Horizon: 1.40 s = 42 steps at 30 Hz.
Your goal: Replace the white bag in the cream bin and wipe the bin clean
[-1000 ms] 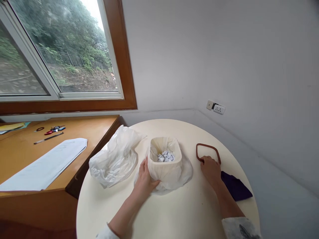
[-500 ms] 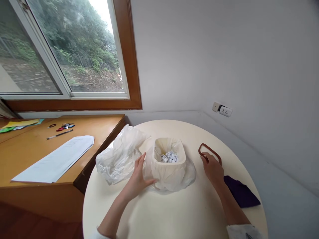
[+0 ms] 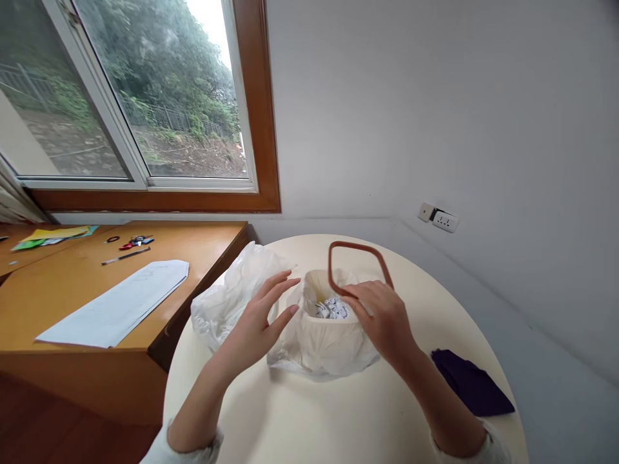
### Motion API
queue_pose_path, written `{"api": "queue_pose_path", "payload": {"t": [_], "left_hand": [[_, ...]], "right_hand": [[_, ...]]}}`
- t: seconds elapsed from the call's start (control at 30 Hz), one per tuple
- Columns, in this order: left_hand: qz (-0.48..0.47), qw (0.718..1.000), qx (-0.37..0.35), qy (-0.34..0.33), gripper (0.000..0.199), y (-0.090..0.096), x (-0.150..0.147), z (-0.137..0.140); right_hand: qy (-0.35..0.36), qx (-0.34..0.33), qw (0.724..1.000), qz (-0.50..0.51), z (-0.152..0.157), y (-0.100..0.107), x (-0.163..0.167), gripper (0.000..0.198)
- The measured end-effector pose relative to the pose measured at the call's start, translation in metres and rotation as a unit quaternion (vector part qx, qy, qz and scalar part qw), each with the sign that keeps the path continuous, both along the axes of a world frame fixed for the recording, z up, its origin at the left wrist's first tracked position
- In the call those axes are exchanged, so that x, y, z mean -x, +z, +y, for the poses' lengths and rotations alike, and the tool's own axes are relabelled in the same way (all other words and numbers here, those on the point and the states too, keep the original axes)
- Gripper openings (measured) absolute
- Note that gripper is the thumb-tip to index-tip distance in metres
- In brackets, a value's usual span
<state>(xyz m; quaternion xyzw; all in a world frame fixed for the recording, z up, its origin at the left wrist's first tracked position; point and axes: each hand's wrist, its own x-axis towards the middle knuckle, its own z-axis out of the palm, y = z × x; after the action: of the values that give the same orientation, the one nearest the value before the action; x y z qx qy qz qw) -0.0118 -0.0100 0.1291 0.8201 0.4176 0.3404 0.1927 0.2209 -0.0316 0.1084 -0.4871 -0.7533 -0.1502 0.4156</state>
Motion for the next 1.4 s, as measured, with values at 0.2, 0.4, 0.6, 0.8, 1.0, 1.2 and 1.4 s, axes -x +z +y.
{"api": "queue_pose_path", "payload": {"t": [0.2,0.4,0.6,0.8,1.0,1.2,1.4], "left_hand": [[-0.080,0.994,0.066,-0.030,0.040,-0.019,-0.013,0.002],[-0.111,0.987,0.106,-0.051,0.040,-0.035,-0.020,0.004],[-0.125,0.986,0.099,-0.051,0.040,-0.040,-0.024,0.007],[-0.122,0.987,0.096,-0.042,0.037,-0.042,-0.026,0.008],[-0.127,0.985,0.107,-0.037,0.037,-0.042,-0.029,0.007],[-0.126,0.986,0.106,-0.029,0.036,-0.045,-0.028,0.007],[-0.148,0.983,0.104,-0.026,0.034,-0.049,-0.031,0.006]], "right_hand": [[0.045,-0.030,0.998,-0.042,-0.009,-0.010,0.034,0.013],[0.046,-0.045,0.998,-0.025,-0.011,-0.018,0.043,0.011],[0.056,-0.017,0.998,0.009,-0.012,-0.019,0.042,0.014],[0.023,0.022,0.994,0.104,-0.005,-0.020,0.022,0.024],[0.014,0.136,0.971,0.194,0.009,-0.030,0.001,0.037],[0.070,0.145,0.950,0.268,0.014,-0.041,-0.003,0.040],[0.113,0.173,0.916,0.343,0.015,-0.048,-0.004,0.042]]}}
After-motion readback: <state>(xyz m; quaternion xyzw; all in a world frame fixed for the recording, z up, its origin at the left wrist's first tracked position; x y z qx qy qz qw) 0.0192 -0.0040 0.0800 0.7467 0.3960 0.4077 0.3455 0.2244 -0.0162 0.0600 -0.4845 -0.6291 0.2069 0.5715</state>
